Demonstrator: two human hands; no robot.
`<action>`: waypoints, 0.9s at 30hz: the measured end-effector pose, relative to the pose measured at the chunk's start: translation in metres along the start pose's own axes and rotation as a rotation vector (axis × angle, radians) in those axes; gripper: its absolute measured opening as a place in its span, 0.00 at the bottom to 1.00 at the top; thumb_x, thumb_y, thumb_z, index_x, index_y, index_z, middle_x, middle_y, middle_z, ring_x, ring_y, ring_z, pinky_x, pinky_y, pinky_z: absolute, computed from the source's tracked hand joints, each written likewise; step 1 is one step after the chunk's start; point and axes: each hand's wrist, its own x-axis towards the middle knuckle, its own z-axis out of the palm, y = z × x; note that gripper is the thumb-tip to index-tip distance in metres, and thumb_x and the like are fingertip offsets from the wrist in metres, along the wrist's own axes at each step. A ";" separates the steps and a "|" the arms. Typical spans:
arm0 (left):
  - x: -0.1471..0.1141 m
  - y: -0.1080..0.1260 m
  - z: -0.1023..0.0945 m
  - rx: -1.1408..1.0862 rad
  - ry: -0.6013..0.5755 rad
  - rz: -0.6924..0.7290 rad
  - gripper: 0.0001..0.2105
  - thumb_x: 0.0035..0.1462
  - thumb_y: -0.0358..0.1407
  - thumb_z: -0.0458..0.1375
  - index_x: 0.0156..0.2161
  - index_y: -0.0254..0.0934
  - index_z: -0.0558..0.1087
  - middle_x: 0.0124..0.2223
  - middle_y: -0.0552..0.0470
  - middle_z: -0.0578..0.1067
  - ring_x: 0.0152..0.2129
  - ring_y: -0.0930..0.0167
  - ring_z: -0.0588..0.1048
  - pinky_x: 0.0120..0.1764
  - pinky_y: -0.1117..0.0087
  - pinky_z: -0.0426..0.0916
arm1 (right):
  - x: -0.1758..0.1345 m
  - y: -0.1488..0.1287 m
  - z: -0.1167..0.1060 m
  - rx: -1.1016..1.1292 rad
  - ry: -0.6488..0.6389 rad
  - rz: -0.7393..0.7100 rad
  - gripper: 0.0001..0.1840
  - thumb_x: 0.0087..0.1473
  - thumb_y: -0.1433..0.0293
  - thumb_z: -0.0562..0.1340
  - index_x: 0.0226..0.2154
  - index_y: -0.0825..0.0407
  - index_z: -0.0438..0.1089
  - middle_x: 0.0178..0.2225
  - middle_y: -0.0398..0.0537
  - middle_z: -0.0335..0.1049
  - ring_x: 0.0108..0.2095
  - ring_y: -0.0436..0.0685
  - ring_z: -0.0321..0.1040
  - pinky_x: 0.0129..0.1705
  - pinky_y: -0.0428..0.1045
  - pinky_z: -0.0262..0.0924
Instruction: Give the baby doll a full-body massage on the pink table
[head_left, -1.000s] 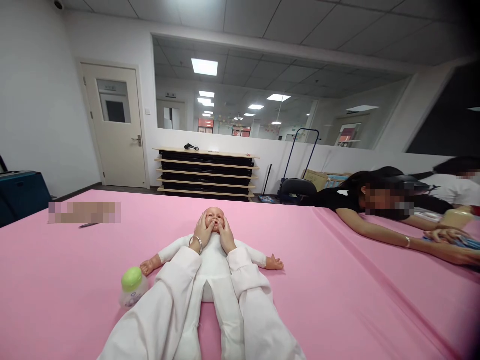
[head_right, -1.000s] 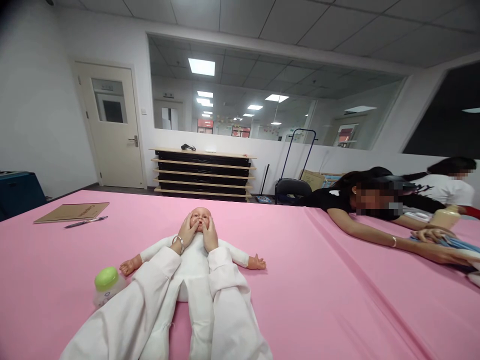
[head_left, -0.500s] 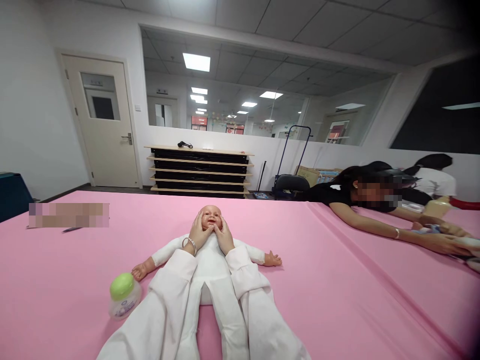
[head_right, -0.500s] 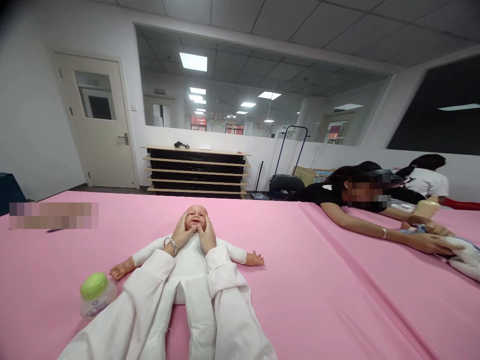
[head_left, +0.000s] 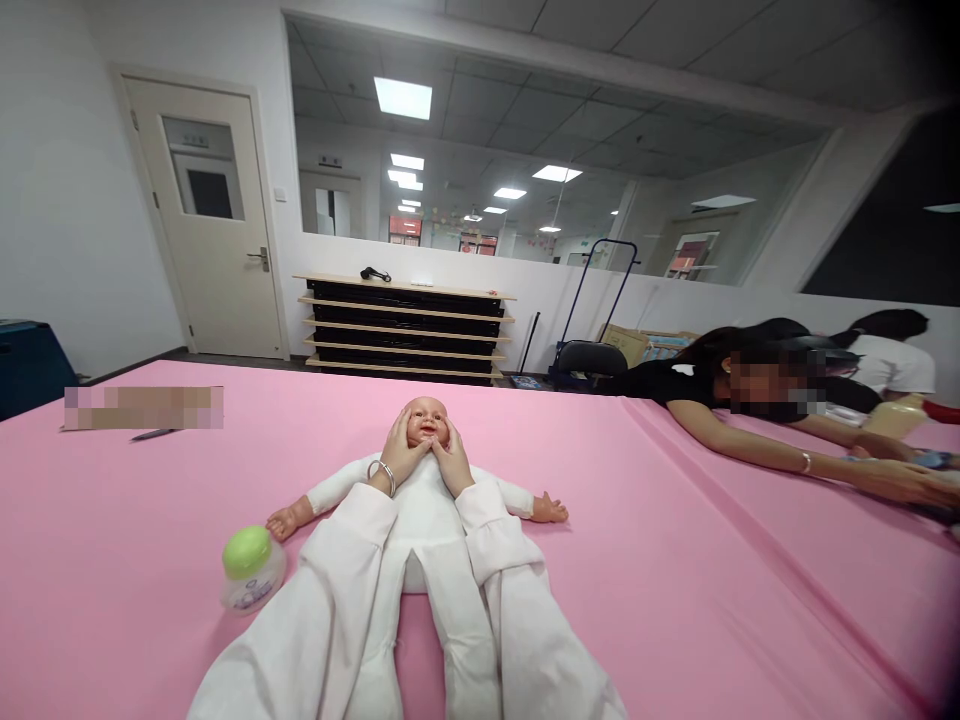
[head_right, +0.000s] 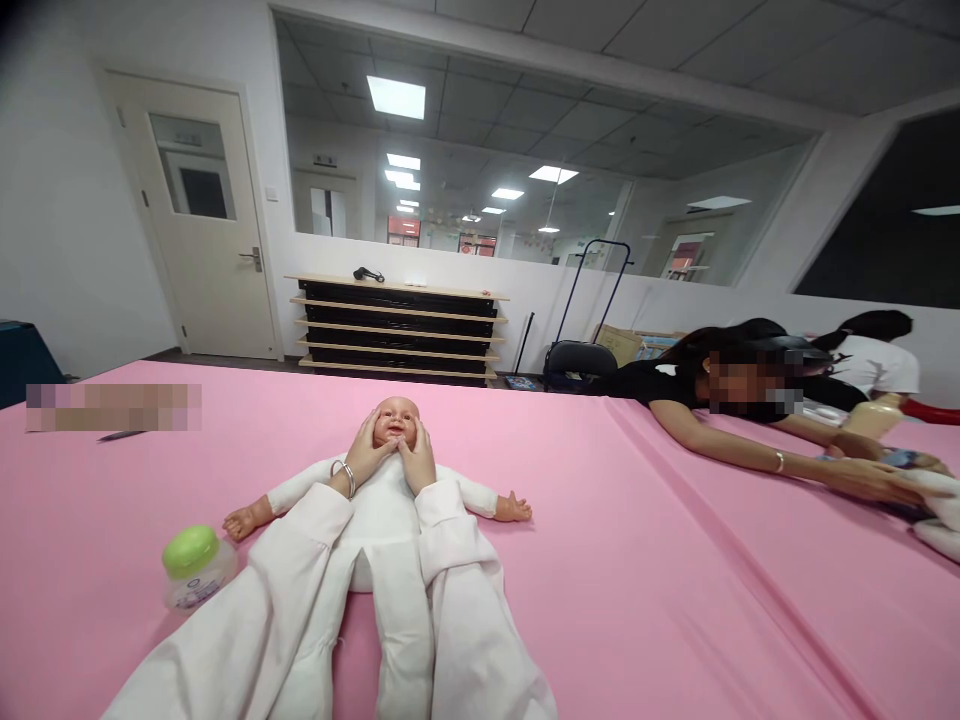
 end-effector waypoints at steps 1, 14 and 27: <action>0.000 0.000 0.000 -0.002 -0.003 -0.001 0.36 0.44 0.39 0.62 0.58 0.33 0.55 0.61 0.39 0.55 0.59 0.61 0.53 0.59 0.59 0.49 | 0.000 0.001 0.000 0.006 0.002 0.002 0.34 0.43 0.63 0.60 0.54 0.52 0.56 0.57 0.52 0.53 0.59 0.58 0.48 0.61 0.55 0.43; 0.002 -0.006 0.001 -0.116 0.023 0.006 0.34 0.42 0.35 0.63 0.57 0.36 0.59 0.61 0.43 0.56 0.59 0.62 0.53 0.59 0.61 0.50 | 0.003 0.004 0.002 0.099 -0.004 0.127 0.43 0.39 0.60 0.63 0.56 0.55 0.52 0.59 0.57 0.49 0.59 0.61 0.49 0.59 0.56 0.48; 0.004 -0.006 0.000 -0.196 0.006 -0.043 0.23 0.55 0.35 0.51 0.56 0.35 0.59 0.62 0.45 0.55 0.59 0.67 0.53 0.60 0.64 0.47 | 0.002 -0.005 -0.004 0.169 0.018 0.149 0.34 0.41 0.59 0.62 0.51 0.53 0.59 0.55 0.53 0.58 0.54 0.58 0.57 0.57 0.53 0.51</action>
